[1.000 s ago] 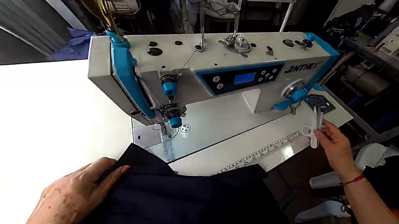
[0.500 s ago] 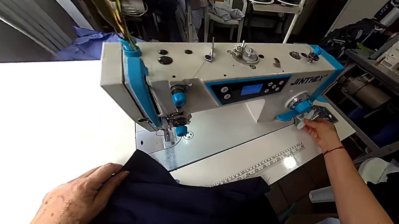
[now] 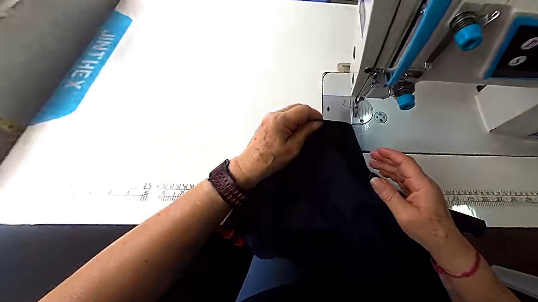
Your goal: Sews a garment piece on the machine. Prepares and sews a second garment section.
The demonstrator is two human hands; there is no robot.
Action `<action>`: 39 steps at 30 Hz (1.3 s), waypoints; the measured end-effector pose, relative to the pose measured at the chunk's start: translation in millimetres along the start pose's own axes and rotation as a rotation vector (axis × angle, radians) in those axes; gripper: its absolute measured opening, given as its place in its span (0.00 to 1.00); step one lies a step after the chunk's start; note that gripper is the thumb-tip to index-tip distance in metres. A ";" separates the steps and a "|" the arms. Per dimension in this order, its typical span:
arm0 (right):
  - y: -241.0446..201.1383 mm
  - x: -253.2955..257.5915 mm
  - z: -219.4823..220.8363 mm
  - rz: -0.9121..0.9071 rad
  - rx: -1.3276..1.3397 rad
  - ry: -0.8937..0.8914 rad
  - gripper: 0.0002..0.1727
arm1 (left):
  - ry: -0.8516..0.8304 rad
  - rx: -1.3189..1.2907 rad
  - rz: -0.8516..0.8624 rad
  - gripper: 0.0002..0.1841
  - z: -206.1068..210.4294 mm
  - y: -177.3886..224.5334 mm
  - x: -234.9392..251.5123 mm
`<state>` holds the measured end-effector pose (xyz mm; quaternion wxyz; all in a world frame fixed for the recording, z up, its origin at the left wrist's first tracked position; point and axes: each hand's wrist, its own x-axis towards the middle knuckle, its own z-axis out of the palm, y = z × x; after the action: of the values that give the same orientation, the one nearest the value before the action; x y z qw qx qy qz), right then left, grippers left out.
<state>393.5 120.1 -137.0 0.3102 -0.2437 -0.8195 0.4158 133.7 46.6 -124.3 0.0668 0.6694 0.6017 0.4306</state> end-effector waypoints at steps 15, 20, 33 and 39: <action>-27.5 5.7 -56.2 0.338 0.495 -0.214 0.09 | 0.031 -0.385 -0.195 0.07 15.3 11.9 -16.5; -8.6 22.9 -45.3 0.540 0.386 -0.037 0.07 | -0.107 -0.336 -0.391 0.08 26.7 -10.9 16.1; 12.5 33.8 -35.5 0.370 0.240 0.121 0.08 | -0.259 -0.731 -0.514 0.05 25.7 -23.8 57.0; 16.8 34.3 -28.7 0.361 0.334 0.221 0.08 | -0.344 -0.833 -0.427 0.10 18.9 -39.3 70.4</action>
<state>392.6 166.9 -127.2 0.3545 -0.3751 -0.6440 0.5646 110.1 126.0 -124.9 0.5135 0.5088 0.4825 0.4946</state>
